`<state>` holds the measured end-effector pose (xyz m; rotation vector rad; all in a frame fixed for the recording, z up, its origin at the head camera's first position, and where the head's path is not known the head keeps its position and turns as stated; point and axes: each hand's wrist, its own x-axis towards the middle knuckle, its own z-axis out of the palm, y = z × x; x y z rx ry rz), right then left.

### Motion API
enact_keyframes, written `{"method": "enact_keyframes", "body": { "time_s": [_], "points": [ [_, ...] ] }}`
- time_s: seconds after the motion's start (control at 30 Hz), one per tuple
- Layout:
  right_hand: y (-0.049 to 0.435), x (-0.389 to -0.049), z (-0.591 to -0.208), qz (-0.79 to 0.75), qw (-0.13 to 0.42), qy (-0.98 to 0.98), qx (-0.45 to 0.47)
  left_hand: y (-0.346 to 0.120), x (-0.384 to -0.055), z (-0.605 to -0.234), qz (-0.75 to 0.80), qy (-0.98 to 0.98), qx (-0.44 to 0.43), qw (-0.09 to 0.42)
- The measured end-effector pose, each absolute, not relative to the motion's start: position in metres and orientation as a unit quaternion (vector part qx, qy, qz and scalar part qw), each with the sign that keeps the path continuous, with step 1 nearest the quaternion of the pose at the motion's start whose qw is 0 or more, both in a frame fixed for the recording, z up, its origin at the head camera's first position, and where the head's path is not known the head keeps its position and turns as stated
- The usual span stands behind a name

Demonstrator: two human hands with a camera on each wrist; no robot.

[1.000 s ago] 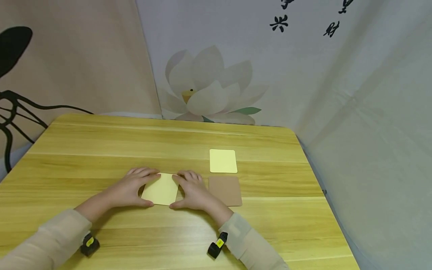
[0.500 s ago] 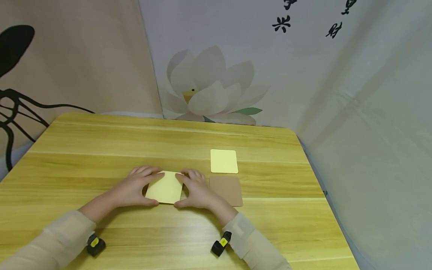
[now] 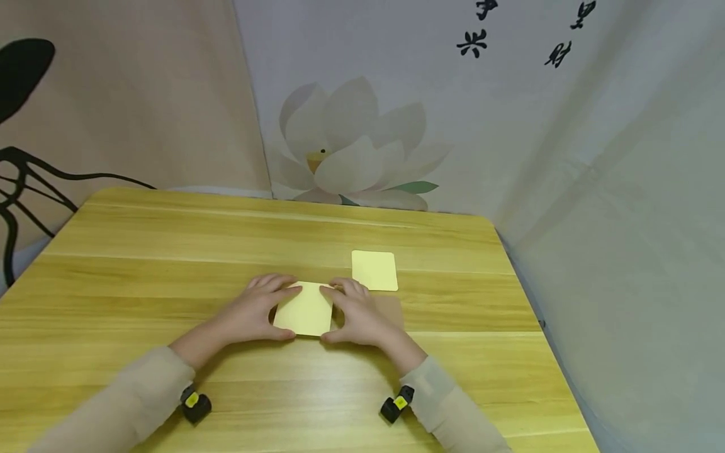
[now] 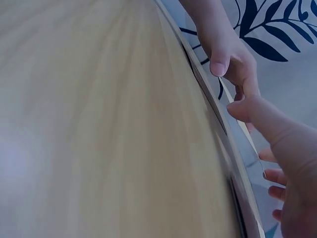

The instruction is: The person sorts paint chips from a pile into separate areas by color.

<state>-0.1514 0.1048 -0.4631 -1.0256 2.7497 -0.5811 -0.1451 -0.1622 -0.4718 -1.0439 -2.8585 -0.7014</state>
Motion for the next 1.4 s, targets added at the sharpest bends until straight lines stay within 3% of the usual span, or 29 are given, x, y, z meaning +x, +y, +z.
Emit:
{"method": "enact_keyframes", "body": {
  "time_s": [0.63,1.1,1.4],
  "points": [
    [0.165,-0.172,-0.462,-0.22,0.068,0.921,-0.315,-0.091,-0.174,-0.469,-0.216,-0.917,-0.335,0.016],
    [0.196,-0.206,-0.46,-0.226,0.08,0.92,-0.31,-0.056,-0.206,-0.472,-0.194,-0.922,-0.335,0.027],
    [0.212,-0.228,-0.461,-0.229,0.094,0.924,-0.292,-0.036,-0.225,-0.473,-0.186,-0.929,-0.321,0.008]
  ]
}}
